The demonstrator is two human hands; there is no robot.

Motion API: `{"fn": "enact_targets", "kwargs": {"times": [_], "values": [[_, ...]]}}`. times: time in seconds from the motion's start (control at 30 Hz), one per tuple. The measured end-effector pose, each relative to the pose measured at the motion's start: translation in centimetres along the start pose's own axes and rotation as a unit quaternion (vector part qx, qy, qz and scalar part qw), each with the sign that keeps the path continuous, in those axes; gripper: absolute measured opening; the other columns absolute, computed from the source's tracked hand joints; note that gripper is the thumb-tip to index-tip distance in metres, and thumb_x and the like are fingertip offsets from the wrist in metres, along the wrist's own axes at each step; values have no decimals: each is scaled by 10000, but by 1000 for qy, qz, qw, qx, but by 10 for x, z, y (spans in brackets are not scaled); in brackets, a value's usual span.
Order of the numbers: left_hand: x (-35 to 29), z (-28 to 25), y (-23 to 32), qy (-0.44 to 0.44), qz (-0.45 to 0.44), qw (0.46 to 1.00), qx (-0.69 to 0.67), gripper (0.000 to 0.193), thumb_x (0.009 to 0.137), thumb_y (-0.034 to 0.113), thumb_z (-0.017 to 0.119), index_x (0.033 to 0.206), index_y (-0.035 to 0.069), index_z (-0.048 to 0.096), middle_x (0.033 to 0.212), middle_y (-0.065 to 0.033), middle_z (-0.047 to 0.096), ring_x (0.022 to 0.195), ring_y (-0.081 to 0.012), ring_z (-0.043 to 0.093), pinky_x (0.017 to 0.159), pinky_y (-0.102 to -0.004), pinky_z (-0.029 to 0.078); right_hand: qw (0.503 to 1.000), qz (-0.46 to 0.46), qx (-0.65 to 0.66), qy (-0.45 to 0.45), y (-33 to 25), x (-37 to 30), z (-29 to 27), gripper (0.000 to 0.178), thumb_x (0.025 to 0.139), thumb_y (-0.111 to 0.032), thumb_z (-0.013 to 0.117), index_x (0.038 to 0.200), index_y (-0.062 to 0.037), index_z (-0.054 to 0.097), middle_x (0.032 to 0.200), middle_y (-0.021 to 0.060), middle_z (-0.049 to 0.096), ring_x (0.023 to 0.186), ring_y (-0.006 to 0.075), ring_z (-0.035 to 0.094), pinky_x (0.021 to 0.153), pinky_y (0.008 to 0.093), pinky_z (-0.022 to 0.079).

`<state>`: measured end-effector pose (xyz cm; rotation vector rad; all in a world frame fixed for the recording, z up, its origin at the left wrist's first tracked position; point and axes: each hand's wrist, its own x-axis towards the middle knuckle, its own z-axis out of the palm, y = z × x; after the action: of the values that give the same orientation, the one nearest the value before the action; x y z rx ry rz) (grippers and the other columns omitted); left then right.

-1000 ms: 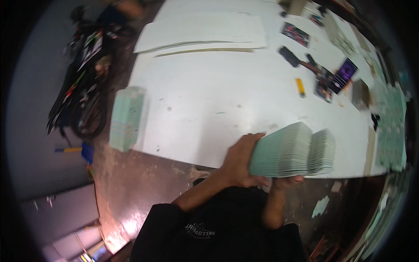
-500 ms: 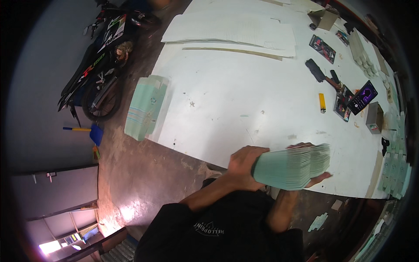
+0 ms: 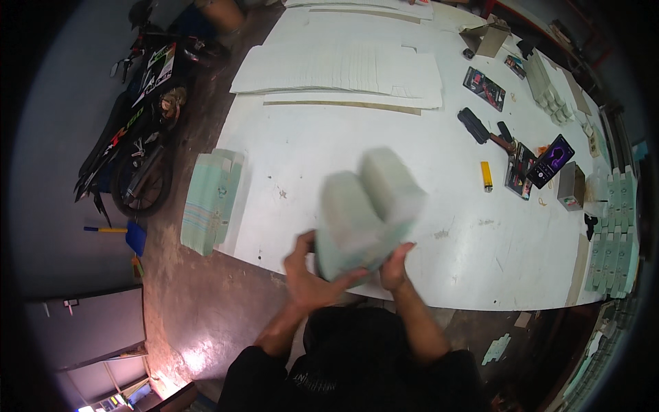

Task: The person repeatedly picks up light green paper sheets from a table and stacks them into a neat pile. The person aligns the edges and smooths the stack multiple times. The person then moves the completed stack to another table.

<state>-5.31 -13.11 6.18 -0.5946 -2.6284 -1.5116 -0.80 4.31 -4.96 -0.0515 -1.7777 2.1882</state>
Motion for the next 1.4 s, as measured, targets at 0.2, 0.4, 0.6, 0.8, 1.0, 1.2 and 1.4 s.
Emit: {"fn": "enact_targets", "kwargs": {"times": [0.2, 0.4, 0.6, 0.8, 1.0, 1.2, 1.4], "values": [[48, -86, -65, 90, -106, 937, 319, 849, 689, 427, 972, 1242, -79, 573, 1006, -274, 726, 924, -424, 737, 815, -496, 589, 889, -45, -448, 81, 1, 180, -72, 629, 959, -330, 761, 1390, 70, 540, 1433, 261, 583, 1365, 417, 536, 1156, 485, 420], [42, -101, -105, 66, -227, 870, 433, 937, 704, 552, 916, 1301, -66, 540, 1329, -331, 560, 1316, -478, 499, 1009, -577, 458, 720, -164, -672, 61, 66, 247, -115, 736, 977, -493, 680, 1409, 87, 546, 1467, 290, 561, 1371, 408, 536, 1165, 548, 382], [30, -98, -142, 50, -184, 850, 491, 1216, 809, 576, 826, 1558, -181, 237, 1654, -426, 135, 1587, -529, 53, 1269, -630, 78, 723, -167, -669, 53, 66, 243, -111, 745, 949, -536, 699, 1317, 107, 614, 1386, 304, 616, 1314, 410, 577, 1121, 525, 409], [38, -101, -149, 19, -221, 856, 466, 1255, 855, 555, 792, 1573, -220, 115, 1668, -427, 104, 1600, -515, 44, 1294, -589, 53, 725, -114, -679, 15, 41, 210, -94, 779, 919, -572, 724, 1288, 107, 627, 1289, 303, 656, 1153, 396, 636, 1001, 485, 448], [50, -103, -154, 28, -198, 861, 467, 1239, 853, 542, 801, 1572, -216, 136, 1665, -433, 109, 1595, -521, 76, 1287, -610, 65, 710, -177, -681, 28, 45, 142, -68, 817, 906, -609, 720, 1272, 116, 627, 1178, 291, 668, 1089, 413, 626, 954, 498, 451], [34, -70, -104, 124, 31, 905, 405, 1147, 838, 415, 866, 1615, -110, 205, 1698, -345, 174, 1595, -514, 105, 1274, -636, 105, 734, -180, -655, 10, 35, 60, -12, 856, 843, -603, 795, 1257, 130, 637, 1157, 285, 674, 1061, 400, 623, 924, 535, 465], [-1, -2, -91, 43, -101, 994, -3, 791, 944, 265, 798, 1539, -88, 415, 1607, -275, 421, 1486, -405, 418, 1219, -512, 340, 775, -78, -626, -39, 25, -18, 53, 837, 865, -555, 754, 1299, 146, 607, 1238, 355, 645, 1072, 436, 628, 912, 549, 473]]}}
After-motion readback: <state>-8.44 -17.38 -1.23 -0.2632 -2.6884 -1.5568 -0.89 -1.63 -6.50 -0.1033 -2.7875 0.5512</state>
